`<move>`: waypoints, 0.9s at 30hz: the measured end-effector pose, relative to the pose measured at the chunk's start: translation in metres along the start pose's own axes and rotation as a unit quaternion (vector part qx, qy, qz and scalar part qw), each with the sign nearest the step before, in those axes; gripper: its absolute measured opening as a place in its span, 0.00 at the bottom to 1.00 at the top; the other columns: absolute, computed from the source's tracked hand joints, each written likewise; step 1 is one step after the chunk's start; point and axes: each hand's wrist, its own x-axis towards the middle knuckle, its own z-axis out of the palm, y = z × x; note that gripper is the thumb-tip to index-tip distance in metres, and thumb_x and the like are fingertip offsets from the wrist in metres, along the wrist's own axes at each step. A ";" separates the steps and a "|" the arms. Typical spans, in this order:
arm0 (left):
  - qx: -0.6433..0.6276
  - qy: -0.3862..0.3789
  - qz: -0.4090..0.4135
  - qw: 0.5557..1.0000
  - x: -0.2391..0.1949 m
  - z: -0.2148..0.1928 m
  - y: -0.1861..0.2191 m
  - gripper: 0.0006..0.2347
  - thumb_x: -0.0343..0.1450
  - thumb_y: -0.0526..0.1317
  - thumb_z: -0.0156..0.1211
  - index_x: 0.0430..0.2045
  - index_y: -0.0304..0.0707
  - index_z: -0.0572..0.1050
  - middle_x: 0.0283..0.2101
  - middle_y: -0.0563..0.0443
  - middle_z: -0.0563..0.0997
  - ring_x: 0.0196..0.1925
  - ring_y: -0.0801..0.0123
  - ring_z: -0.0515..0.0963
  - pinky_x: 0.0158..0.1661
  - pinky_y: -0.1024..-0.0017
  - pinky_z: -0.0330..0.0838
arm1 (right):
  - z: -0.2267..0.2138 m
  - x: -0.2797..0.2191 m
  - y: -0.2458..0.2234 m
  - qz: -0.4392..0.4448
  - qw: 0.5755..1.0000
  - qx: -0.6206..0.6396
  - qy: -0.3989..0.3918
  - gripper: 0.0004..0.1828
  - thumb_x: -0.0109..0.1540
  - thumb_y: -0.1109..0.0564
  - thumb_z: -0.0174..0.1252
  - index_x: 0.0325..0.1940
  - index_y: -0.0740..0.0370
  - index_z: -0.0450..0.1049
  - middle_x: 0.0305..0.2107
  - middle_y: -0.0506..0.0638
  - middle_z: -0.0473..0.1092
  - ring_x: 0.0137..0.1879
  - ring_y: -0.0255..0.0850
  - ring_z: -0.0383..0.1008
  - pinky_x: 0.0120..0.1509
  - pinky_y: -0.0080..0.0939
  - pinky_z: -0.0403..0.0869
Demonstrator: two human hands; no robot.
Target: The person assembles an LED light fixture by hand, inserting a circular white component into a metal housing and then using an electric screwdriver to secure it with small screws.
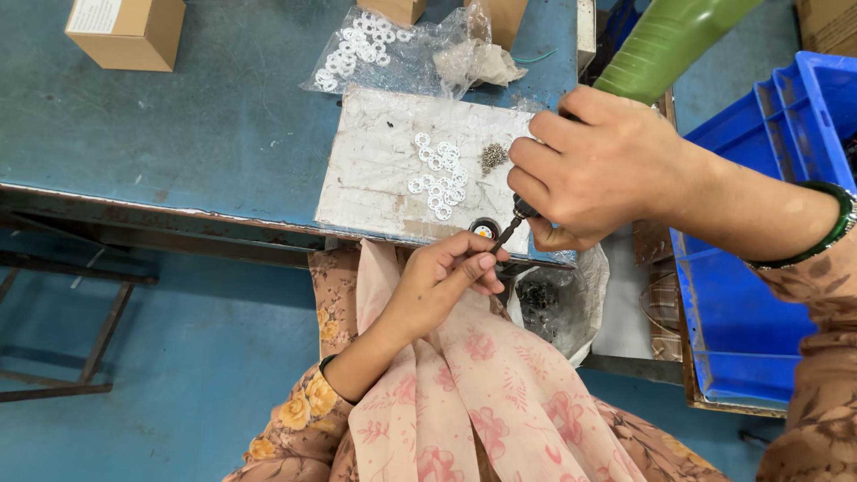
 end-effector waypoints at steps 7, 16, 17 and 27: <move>-0.018 -0.002 0.012 1.000 0.005 -0.004 -0.008 0.10 0.79 0.37 0.52 0.47 0.25 0.74 0.48 0.48 0.82 0.39 0.73 0.83 0.42 0.76 0.79 | 0.004 0.000 -0.002 -0.007 1.000 -0.011 0.011 0.15 0.43 0.43 0.61 0.18 0.54 0.68 0.20 0.44 0.62 0.30 0.41 0.67 0.36 0.42 0.64; -0.037 -0.011 0.015 0.999 0.011 -0.003 -0.008 0.10 0.80 0.37 0.52 0.48 0.26 0.74 0.48 0.48 0.82 0.40 0.72 0.84 0.44 0.76 0.79 | 0.007 0.001 -0.005 -0.024 0.998 -0.026 0.042 0.14 0.41 0.43 0.59 0.18 0.54 0.68 0.20 0.44 0.62 0.30 0.41 0.67 0.35 0.40 0.65; -0.045 -0.011 0.014 0.999 0.012 -0.003 -0.008 0.10 0.80 0.37 0.52 0.48 0.25 0.74 0.48 0.47 0.82 0.40 0.72 0.84 0.44 0.76 0.78 | 0.008 0.000 -0.005 -0.025 0.998 -0.027 0.044 0.15 0.41 0.43 0.59 0.19 0.54 0.68 0.20 0.44 0.62 0.30 0.41 0.66 0.36 0.40 0.65; -0.013 -0.014 0.023 1.000 0.025 -0.003 -0.002 0.09 0.79 0.36 0.52 0.47 0.27 0.74 0.44 0.50 0.82 0.41 0.74 0.83 0.45 0.76 0.80 | -0.021 0.003 -0.003 -0.026 0.999 -0.016 0.030 0.30 0.51 0.28 0.58 0.33 0.58 0.77 0.32 0.45 0.73 0.42 0.42 0.72 0.53 0.47 0.69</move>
